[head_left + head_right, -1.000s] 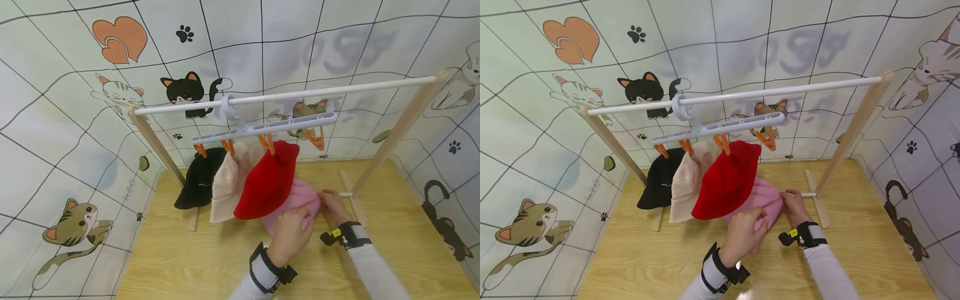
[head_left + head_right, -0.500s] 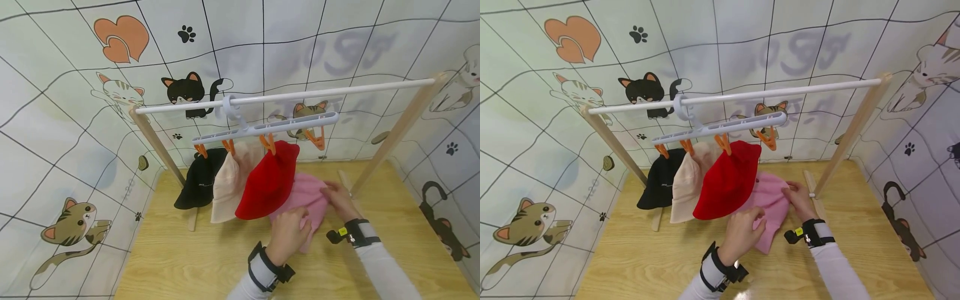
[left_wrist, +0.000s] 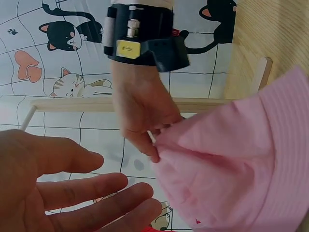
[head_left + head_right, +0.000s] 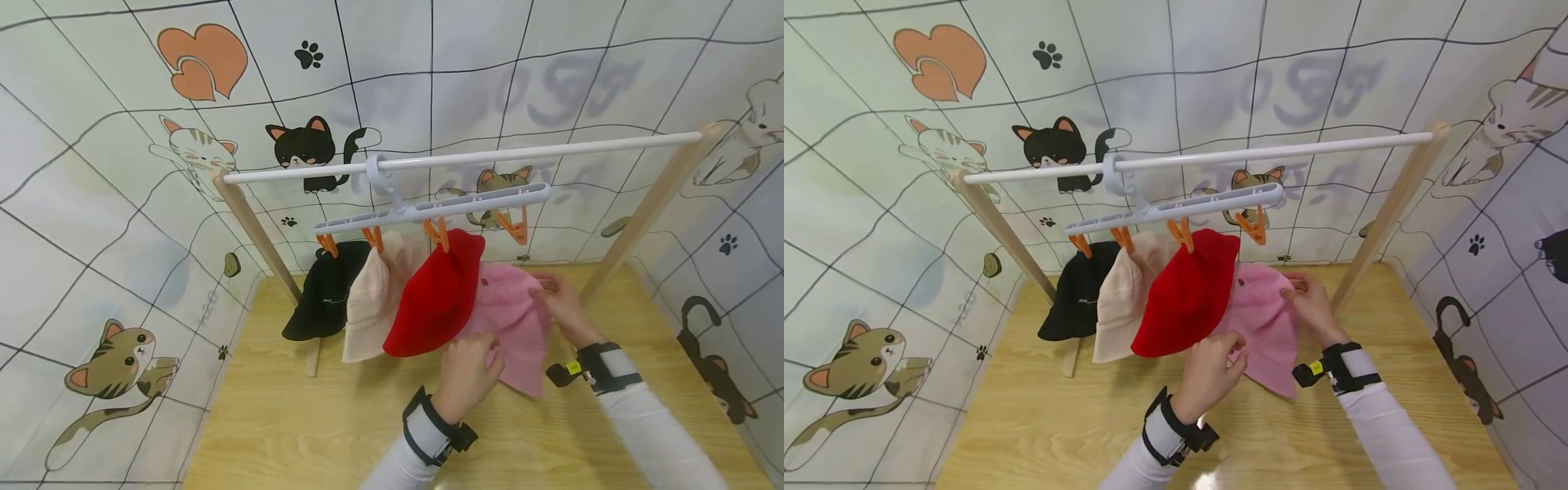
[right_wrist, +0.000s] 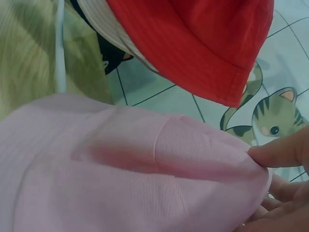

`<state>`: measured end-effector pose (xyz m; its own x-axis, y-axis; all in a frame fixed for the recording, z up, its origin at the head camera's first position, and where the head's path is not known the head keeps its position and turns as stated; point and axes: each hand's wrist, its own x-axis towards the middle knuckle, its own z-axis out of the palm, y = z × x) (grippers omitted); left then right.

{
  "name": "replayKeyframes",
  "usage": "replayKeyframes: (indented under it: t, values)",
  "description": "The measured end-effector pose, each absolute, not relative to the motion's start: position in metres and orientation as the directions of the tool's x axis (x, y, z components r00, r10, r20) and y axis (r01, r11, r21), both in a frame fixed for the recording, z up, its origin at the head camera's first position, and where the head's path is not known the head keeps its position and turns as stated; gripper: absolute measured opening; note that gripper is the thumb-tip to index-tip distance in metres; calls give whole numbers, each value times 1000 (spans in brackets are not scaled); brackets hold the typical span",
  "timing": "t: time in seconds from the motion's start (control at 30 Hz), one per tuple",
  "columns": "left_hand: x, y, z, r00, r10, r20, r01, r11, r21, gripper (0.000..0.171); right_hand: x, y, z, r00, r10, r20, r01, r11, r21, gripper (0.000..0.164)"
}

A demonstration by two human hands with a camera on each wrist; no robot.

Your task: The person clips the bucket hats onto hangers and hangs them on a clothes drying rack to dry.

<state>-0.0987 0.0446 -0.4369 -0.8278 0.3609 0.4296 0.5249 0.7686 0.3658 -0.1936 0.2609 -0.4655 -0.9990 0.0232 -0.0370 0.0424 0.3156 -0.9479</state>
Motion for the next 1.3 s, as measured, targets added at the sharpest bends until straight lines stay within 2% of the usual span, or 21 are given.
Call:
replayKeyframes:
  t: [0.27, 0.43, 0.63, 0.83, 1.03, 1.3]
  values:
    - [-104, 45, -434, -799, 372, 472, 558, 752, 351, 6, -189, 270, -441, -998, -62, 14, -39, 435, -900, 44]
    - [-109, 45, -434, -810, 386, 442, 559, 736, 382, 6, -190, 276, -432, -988, -149, 28, -94, 461, -882, 41]
    - [-114, 45, -439, -803, 450, 391, 589, 702, 402, 10, -187, 284, -423, -980, -194, 43, -136, 499, -856, 40]
    - [-119, 43, -442, -799, 486, 354, 601, 679, 423, 12, -184, 292, -419, -965, -258, 41, -172, 511, -842, 37]
    - [-126, 40, -436, -821, 478, 310, 569, 651, 503, 15, -181, 299, -417, -940, -331, 87, -257, 514, -818, 33]
    - [-133, 39, -428, -792, 470, 390, 611, 630, 479, 20, -175, 300, -409, -875, -464, 138, -379, 478, -792, 20]
